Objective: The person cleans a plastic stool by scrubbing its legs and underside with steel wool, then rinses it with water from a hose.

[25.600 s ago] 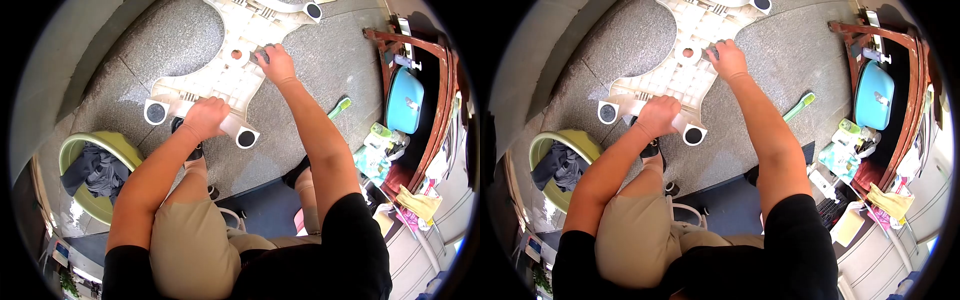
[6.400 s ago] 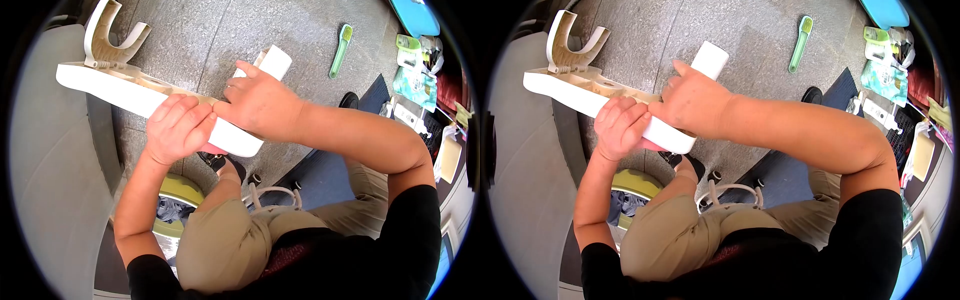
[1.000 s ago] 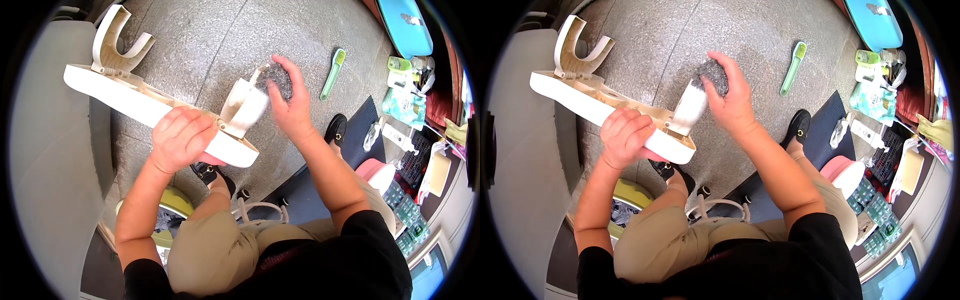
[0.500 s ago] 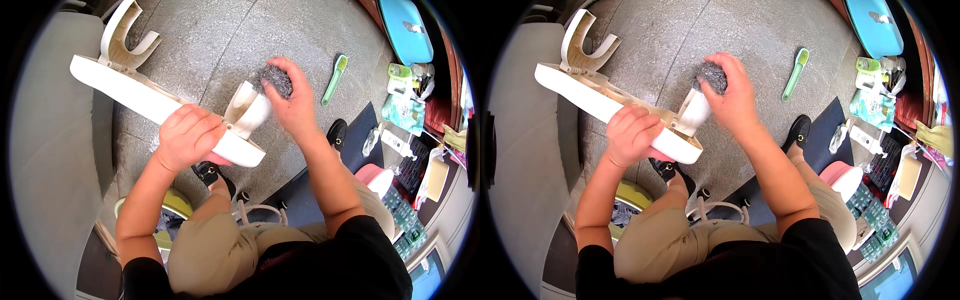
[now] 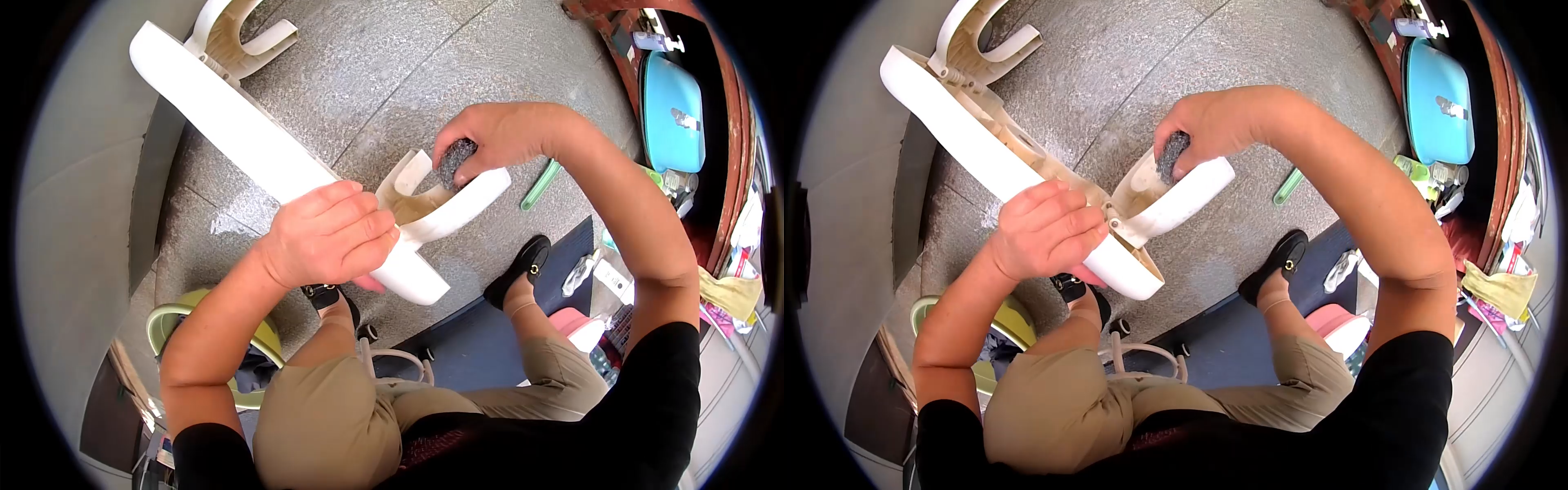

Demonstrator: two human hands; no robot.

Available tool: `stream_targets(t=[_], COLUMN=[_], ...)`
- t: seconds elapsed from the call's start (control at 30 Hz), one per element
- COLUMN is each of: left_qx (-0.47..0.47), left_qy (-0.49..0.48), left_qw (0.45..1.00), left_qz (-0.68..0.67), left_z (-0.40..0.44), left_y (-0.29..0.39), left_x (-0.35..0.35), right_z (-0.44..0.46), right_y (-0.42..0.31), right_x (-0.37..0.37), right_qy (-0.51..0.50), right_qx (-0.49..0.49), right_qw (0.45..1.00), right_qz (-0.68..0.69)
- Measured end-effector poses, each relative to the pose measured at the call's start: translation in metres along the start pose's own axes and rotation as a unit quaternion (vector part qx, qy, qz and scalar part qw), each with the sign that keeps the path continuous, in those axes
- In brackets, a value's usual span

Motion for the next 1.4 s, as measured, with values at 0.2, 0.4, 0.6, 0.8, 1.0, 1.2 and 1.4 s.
stream_targets(t=[0.2, 0.4, 0.6, 0.8, 1.0, 1.2, 1.4], left_qx=[0.028, 0.036, 0.053, 0.037, 0.045, 0.04, 0.035], left_qy=[-0.011, 0.003, -0.019, -0.009, -0.027, -0.026, -0.022], left_qw=[0.999, 0.998, 0.998, 0.998, 0.997, 0.998, 0.998], left_qz=[-0.035, -0.049, -0.036, -0.044, -0.05, -0.046, -0.05], left_z=[0.007, 0.012, 0.01, 0.016, 0.012, 0.015, 0.013], left_y=[-0.003, -0.002, -0.001, -0.003, -0.002, -0.003, -0.003], left_x=[-0.001, -0.007, -0.003, -0.007, -0.003, -0.003, -0.006], right_z=[0.057, 0.098, 0.085, 0.097, 0.084, 0.079, 0.093], right_y=[-0.024, -0.032, -0.051, -0.03, -0.052, -0.035, -0.017], right_x=[-0.046, -0.088, -0.058, -0.083, -0.059, -0.025, -0.073], right_qy=[-0.129, -0.145, -0.271, -0.218, -0.222, -0.304, -0.196], right_qx=[-0.002, -0.071, -0.106, -0.082, -0.069, -0.139, 0.008], right_qw=[0.975, 0.951, 0.891, 0.937, 0.907, 0.891, 0.965], right_qz=[-0.179, -0.265, -0.347, -0.259, -0.352, -0.308, -0.177])
Point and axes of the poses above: each hand's wrist, its own z-axis towards the middle knuckle, its own x-axis out of the back of the hand, y = z × x, the point moved 1 cm from there along z, towards the middle knuckle, and after that the axes turned 15 degrees about z, right-handed, at the moved point
